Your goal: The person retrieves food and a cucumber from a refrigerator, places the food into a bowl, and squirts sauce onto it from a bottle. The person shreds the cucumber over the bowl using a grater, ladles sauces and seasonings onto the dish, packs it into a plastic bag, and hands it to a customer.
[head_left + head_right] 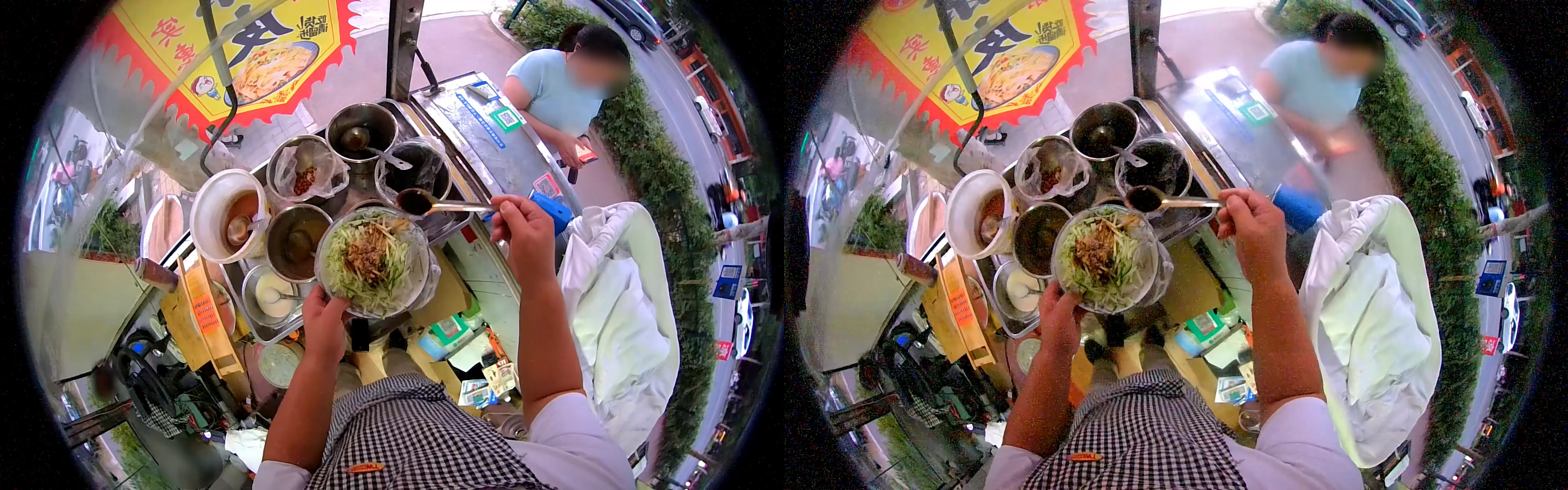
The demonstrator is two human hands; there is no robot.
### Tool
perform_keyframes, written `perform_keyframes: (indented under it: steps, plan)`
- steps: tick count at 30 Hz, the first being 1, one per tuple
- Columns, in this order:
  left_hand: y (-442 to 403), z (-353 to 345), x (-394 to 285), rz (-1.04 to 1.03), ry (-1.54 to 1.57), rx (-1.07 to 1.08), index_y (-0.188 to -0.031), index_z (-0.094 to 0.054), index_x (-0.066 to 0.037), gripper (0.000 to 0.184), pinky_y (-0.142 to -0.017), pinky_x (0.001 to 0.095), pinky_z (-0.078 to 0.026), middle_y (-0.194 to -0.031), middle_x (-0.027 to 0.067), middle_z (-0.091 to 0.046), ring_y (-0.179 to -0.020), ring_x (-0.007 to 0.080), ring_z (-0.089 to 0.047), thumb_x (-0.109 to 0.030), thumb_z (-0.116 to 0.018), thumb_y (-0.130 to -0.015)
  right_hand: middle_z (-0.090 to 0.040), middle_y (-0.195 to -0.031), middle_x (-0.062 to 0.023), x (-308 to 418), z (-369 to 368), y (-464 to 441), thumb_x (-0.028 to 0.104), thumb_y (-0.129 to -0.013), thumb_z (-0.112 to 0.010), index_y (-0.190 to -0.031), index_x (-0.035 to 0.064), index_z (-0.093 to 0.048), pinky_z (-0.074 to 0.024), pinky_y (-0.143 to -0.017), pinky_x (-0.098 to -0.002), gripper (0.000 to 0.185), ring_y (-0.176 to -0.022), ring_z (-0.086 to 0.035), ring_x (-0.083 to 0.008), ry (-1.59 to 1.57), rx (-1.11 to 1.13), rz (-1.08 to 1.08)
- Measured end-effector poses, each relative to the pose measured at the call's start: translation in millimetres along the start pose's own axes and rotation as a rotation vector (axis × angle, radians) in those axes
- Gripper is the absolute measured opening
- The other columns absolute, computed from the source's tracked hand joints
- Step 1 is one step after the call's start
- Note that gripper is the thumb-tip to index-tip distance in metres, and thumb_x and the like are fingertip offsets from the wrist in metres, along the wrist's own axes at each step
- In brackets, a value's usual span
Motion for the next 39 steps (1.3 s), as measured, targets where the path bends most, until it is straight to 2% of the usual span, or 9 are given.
perform_keyframes:
  steps: [3,7,10,17,24,27,30,33,39]
  plan:
    - [-6,-4,5,-0.021,0.057,-0.024,-0.116,-0.057,0.003,0.031,-0.065,0.0246,-0.045,-0.101,0.0053,-0.065,-0.076,0.0108,-0.059,-0.002,-0.057,-0.085,-0.062,-0.075,-0.0045,28,-16,30,0.009,-0.098,-0.055,-0.104,-0.0041,-0.068,-0.0479,-0.058,-0.024,0.019,-0.062,-0.058,-0.01,0.098,0.082,0.107]
    - [-9,-8,8,-0.006,0.072,-0.037,-0.117,-0.057,0.003,0.031,-0.073,0.0264,-0.051,-0.105,0.0073,-0.066,-0.084,0.0138,-0.064,-0.001,-0.057,-0.086,-0.063,-0.077,-0.0031,48,-42,60,0.005,-0.098,-0.055,-0.105,-0.0015,-0.068,-0.0465,-0.061,-0.0235,0.016,-0.067,-0.059,-0.0095,0.247,0.241,0.337]
    - [-6,-16,3,-0.011,0.104,-0.028,-0.118,-0.057,0.003,0.032,-0.076,0.0278,-0.053,-0.108,0.0083,-0.067,-0.089,0.0152,-0.065,0.0,-0.057,-0.087,-0.063,-0.078,-0.0034,62,-48,71,0.004,-0.098,-0.055,-0.106,-0.0012,-0.067,-0.0477,-0.062,-0.0242,0.015,-0.068,-0.059,-0.0095,0.375,0.225,0.52]
    - [0,-10,-4,-0.021,0.102,-0.058,-0.119,-0.057,0.003,0.033,-0.077,0.0279,-0.053,-0.109,0.0081,-0.067,-0.091,0.015,-0.066,0.0,-0.057,-0.087,-0.064,-0.081,-0.0071,21,-5,37,0.013,-0.102,-0.053,-0.108,-0.0023,-0.067,-0.049,-0.062,-0.0257,0.022,-0.065,-0.058,-0.012,-0.035,-0.02,0.231]
    - [7,21,-13,-0.034,0.092,-0.099,-0.118,-0.056,0.002,0.034,-0.069,0.0259,-0.045,-0.104,0.005,-0.064,-0.083,0.0119,-0.059,0.0,-0.057,-0.084,-0.065,-0.083,-0.0072,-80,-2,-20,0.015,-0.101,-0.054,-0.11,-0.0042,-0.066,-0.0513,-0.06,-0.0273,0.025,-0.064,-0.06,-0.0123,-0.066,-0.14,-0.014]
    - [9,36,-20,-0.02,0.032,-0.065,-0.126,-0.055,0.003,0.045,-0.085,0.0371,-0.052,-0.111,0.0111,-0.064,-0.096,0.0239,-0.065,0.0,-0.053,-0.081,-0.067,-0.085,-0.0079,-109,-20,-38,0.018,-0.101,-0.054,-0.113,-0.0043,-0.066,-0.0522,-0.059,-0.0278,0.028,-0.064,-0.061,-0.0124,-0.059,-0.132,-0.089]
    - [7,52,-26,-0.053,0.054,-0.056,-0.124,-0.056,0.002,0.043,-0.079,0.0346,-0.053,-0.109,0.0101,-0.065,-0.093,0.0213,-0.065,0.0,-0.054,-0.082,-0.069,-0.09,-0.0067,-123,-41,-50,0.02,-0.102,-0.055,-0.12,-0.0006,-0.065,-0.052,-0.059,-0.0267,0.029,-0.065,-0.061,-0.0108,0.049,-0.034,-0.145]
    - [10,60,-36,-0.079,0.064,-0.065,-0.12,-0.057,0.001,0.037,-0.067,0.0241,-0.042,-0.102,0.003,-0.064,-0.078,0.0103,-0.056,0.0,-0.055,-0.084,-0.071,-0.094,-0.0074,-126,-51,-56,0.022,-0.101,-0.057,-0.122,0.0,-0.065,-0.0521,-0.06,-0.0265,0.031,-0.065,-0.061,-0.0104,0.124,0.025,-0.174]
    - [20,67,-53,-0.052,0.077,-0.12,-0.119,-0.059,0.0,0.035,-0.063,0.0228,-0.04,-0.101,0.0013,-0.064,-0.076,0.0078,-0.054,0.0,-0.056,-0.084,-0.07,-0.091,-0.0058,-120,-57,-67,0.022,-0.099,-0.06,-0.121,-0.0004,-0.066,-0.0509,-0.058,-0.0255,0.031,-0.065,-0.06,-0.0089,0.141,0.067,-0.189]
Point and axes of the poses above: each hand's wrist, its own y-axis away from the middle knuckle, its own z-axis out of the back of the hand, x = y × z, the point moved 9 cm from there along -y, towards the middle knuckle
